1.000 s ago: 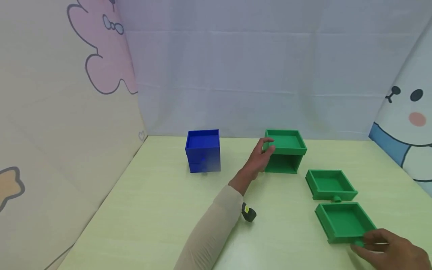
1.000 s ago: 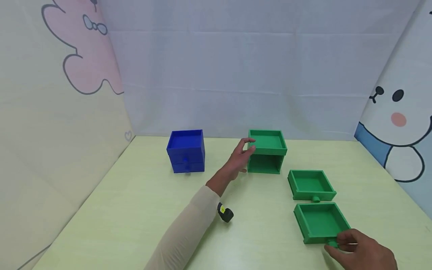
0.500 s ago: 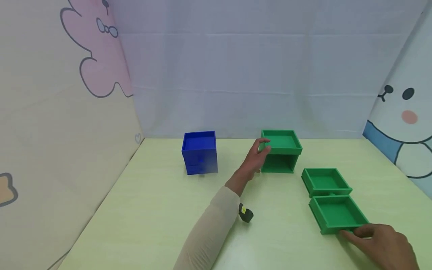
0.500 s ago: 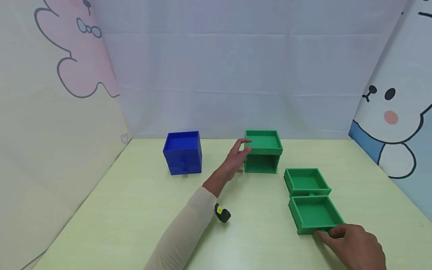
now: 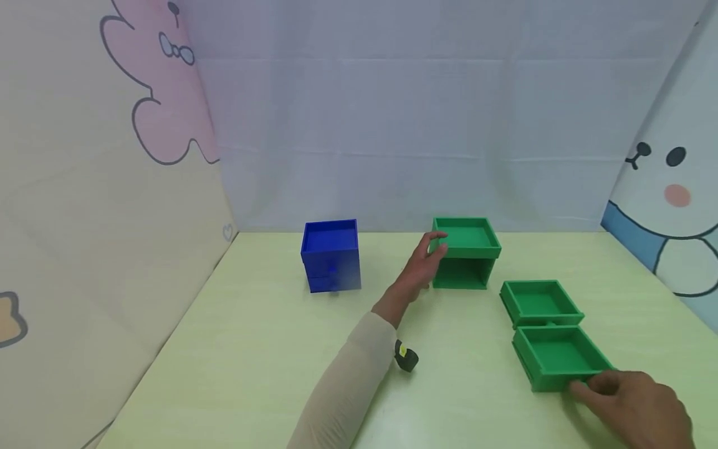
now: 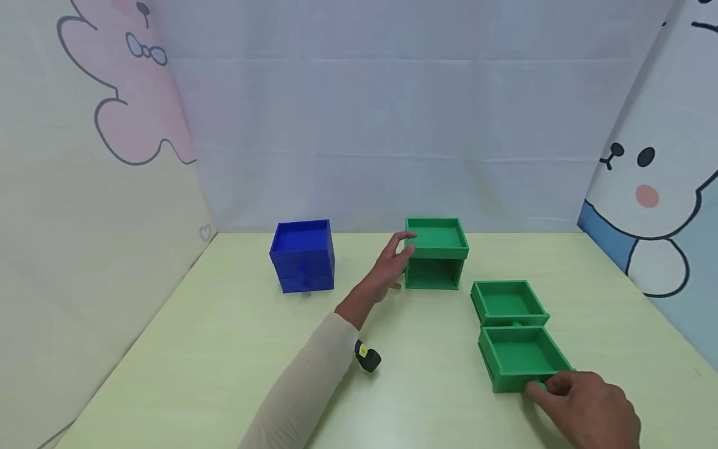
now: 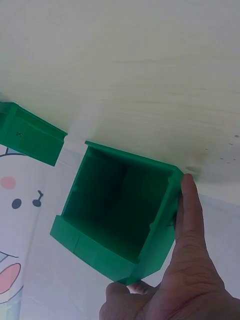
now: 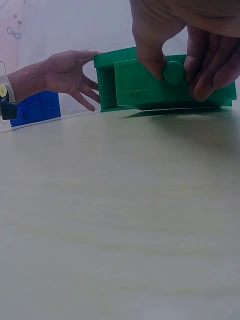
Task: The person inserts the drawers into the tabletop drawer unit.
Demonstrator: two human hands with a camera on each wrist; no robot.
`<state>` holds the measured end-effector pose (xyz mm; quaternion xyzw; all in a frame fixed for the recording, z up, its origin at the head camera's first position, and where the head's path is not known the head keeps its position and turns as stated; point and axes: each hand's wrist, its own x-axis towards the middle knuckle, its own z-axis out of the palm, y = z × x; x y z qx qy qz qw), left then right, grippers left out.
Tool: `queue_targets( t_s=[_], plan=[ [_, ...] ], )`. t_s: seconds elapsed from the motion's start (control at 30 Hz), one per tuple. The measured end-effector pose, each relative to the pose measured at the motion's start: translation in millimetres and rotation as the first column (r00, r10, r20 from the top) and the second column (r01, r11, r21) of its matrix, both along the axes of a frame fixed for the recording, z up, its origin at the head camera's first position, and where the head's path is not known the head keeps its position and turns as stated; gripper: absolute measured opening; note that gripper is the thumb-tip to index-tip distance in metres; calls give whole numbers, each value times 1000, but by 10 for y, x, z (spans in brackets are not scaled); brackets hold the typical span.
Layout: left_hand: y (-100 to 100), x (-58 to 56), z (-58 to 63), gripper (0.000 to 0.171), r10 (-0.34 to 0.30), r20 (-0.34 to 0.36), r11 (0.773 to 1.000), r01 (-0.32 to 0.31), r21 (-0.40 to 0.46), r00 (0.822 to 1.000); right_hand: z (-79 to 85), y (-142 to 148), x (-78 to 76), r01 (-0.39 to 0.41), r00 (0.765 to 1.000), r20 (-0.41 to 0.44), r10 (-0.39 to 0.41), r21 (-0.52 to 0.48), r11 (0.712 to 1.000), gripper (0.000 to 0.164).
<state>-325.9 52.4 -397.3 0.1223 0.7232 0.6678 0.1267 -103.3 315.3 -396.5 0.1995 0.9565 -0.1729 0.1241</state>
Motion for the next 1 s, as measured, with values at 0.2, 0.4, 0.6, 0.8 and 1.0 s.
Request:
queue_targets(
  t_s=[0.2,0.4,0.6,0.8,1.0],
  plan=[
    [-11,14,21,29,-14,-4,1000,14,-3,1000,68,-31,49,8,999,-33,-6,79,997,57],
    [-14,16,15,29,-9,-5,1000,9,-4,1000,87,-95,84,4,998,-64,8,184,983,52],
    [-48,13,15,27,-4,10,1000,4,23,1000,89,-135,74,-24,995,-92,44,209,978,52],
    [-61,-11,-15,26,-3,20,999,2,37,1000,109,-155,53,-68,993,-83,87,204,977,55],
    [-44,-1,-25,28,-19,22,999,19,31,1000,152,-202,56,-158,982,-69,177,218,963,53]
  ],
)
